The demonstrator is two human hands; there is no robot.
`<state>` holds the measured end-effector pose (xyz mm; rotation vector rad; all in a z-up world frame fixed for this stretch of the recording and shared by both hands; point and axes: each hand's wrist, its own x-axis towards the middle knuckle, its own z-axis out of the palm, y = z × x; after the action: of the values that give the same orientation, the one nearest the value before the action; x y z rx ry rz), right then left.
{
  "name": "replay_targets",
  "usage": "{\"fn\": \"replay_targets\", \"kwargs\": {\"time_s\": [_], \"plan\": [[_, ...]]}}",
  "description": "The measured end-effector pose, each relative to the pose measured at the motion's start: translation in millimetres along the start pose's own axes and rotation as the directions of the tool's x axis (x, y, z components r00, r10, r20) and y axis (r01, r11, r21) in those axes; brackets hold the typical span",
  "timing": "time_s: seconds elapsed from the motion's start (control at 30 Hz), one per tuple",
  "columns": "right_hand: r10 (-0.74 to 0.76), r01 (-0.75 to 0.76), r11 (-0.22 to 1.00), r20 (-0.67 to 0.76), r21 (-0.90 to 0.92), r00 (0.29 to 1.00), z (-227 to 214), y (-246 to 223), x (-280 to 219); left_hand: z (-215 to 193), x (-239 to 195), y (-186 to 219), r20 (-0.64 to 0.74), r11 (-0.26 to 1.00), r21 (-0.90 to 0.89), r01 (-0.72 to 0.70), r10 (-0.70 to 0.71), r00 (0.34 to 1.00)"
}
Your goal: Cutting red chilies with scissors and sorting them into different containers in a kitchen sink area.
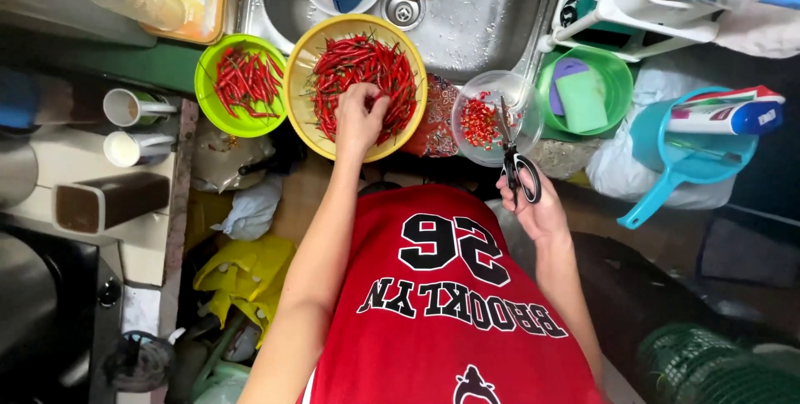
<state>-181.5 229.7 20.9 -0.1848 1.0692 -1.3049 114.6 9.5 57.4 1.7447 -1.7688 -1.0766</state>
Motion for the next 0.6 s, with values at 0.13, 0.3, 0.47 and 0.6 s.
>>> {"fn": "replay_targets", "kwargs": {"time_s": [0.13, 0.3, 0.47, 0.6], "plan": [[0.028, -0.027, 0.999, 0.034, -0.023, 0.999, -16, 0, 8, -3, 2, -6, -0.003, 0.997, 0.005, 0.077, -0.077, 0.997], [0.03, -0.029, 0.999, 0.054, -0.016, 0.998, -23, 8, 15, -4, 11, -15, -0.074, 0.989, 0.149, 0.008, 0.003, 0.997], [0.023, -0.023, 1.0, 0.038, 0.0, 0.999, -12, 15, 13, 15, 30, -5, 0.01, 0.963, 0.254, -0.089, 0.09, 0.996], [0.011, -0.012, 1.0, 0.02, 0.022, 1.0, -2, 23, 14, 54, 54, -39, 0.178, 0.882, 0.469, -0.043, -0.046, 0.983]]}}
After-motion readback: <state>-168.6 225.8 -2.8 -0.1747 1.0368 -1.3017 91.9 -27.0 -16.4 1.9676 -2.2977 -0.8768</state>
